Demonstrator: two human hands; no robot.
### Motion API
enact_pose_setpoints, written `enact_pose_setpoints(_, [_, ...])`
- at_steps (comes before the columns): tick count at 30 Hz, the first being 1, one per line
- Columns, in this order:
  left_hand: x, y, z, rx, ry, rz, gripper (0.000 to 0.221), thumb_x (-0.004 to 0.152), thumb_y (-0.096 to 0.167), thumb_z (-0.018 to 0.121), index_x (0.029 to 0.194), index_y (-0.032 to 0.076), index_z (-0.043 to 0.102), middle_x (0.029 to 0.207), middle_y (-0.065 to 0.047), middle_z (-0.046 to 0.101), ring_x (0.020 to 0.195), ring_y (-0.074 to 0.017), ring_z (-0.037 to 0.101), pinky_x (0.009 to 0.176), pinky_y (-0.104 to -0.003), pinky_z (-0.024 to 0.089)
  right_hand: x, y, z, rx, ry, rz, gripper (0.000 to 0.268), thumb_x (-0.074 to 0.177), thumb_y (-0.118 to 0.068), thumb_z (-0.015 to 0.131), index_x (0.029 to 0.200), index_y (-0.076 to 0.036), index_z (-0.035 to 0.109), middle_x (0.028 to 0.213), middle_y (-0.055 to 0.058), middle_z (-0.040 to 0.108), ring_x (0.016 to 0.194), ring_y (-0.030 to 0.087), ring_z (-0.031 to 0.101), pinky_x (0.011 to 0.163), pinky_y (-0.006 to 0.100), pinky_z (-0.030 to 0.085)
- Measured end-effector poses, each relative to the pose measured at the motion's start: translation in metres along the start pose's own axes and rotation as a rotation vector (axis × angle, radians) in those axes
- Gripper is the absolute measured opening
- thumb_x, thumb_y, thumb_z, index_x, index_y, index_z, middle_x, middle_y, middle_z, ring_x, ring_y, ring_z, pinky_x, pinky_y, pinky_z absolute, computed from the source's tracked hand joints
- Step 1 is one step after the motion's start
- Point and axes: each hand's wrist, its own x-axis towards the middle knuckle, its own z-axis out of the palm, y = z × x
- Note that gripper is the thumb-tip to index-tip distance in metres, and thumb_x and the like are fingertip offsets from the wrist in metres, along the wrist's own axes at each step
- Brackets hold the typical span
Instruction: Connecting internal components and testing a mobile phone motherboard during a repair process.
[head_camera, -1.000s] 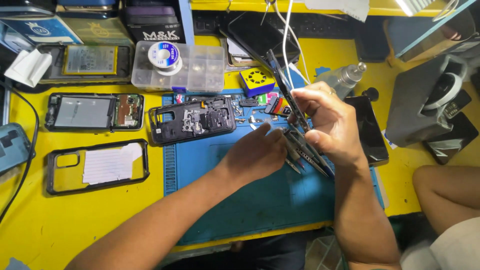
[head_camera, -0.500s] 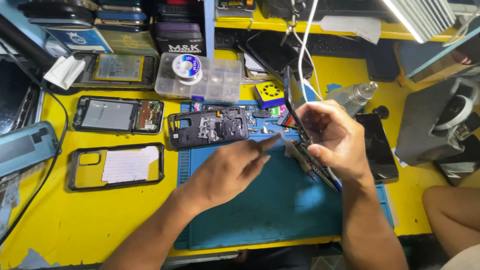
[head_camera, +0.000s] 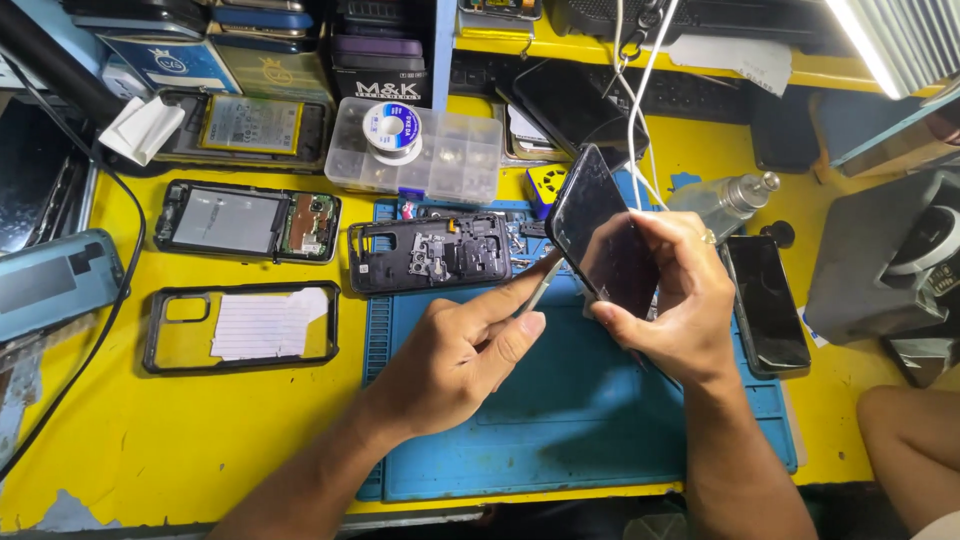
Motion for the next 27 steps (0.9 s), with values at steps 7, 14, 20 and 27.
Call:
enact_pose_setpoints(7, [-0.001,-0.003,-0.001,0.001,-0.01,0.026,0.048,0.105,0.021,0.055,0.152,0.012,0.053,0.063,0.005,0.026,0.055,-0.0105,0.02,0.047,-0.027,0.027,0.0,-0.003,0.0,-0.056,0.018,-0.018,0.08,0.074,-0.037,0.086,0.136,0.004,0.056,0.123,0.017,0.055,0.117,0.025,0.054,0.102,0.031,0.047])
enact_pose_setpoints(14, [-0.001,-0.011,0.003,0.102,0.056,0.07,0.046,0.104,0.022,0.055,0.147,0.006,0.056,0.058,0.005,0.025,0.05,-0.0099,0.023,0.046,-0.03,0.029,0.002,-0.009,0.003,-0.232,0.075,-0.144,0.08,0.073,-0.034,0.091,0.132,0.008,0.057,0.122,0.022,0.059,0.115,0.032,0.057,0.102,0.038,0.05])
enact_pose_setpoints(20, [0.0,-0.008,0.004,-0.005,0.058,-0.044,0.047,0.103,0.025,0.053,0.146,0.005,0.058,0.058,0.007,0.026,0.051,-0.007,0.023,0.045,-0.029,0.024,-0.001,-0.012,0.007,-0.402,0.177,-0.249,0.081,0.074,-0.035,0.096,0.129,0.01,0.057,0.122,0.024,0.06,0.113,0.035,0.058,0.1,0.042,0.05])
enact_pose_setpoints(27, [0.001,-0.002,0.004,-0.103,0.046,-0.141,0.051,0.102,0.024,0.053,0.149,0.006,0.056,0.058,0.008,0.024,0.051,-0.0057,0.022,0.043,-0.029,0.021,-0.004,-0.017,0.008,-0.434,0.221,-0.267,0.085,0.075,-0.034,0.098,0.133,0.01,0.054,0.122,0.024,0.056,0.113,0.034,0.058,0.099,0.039,0.053])
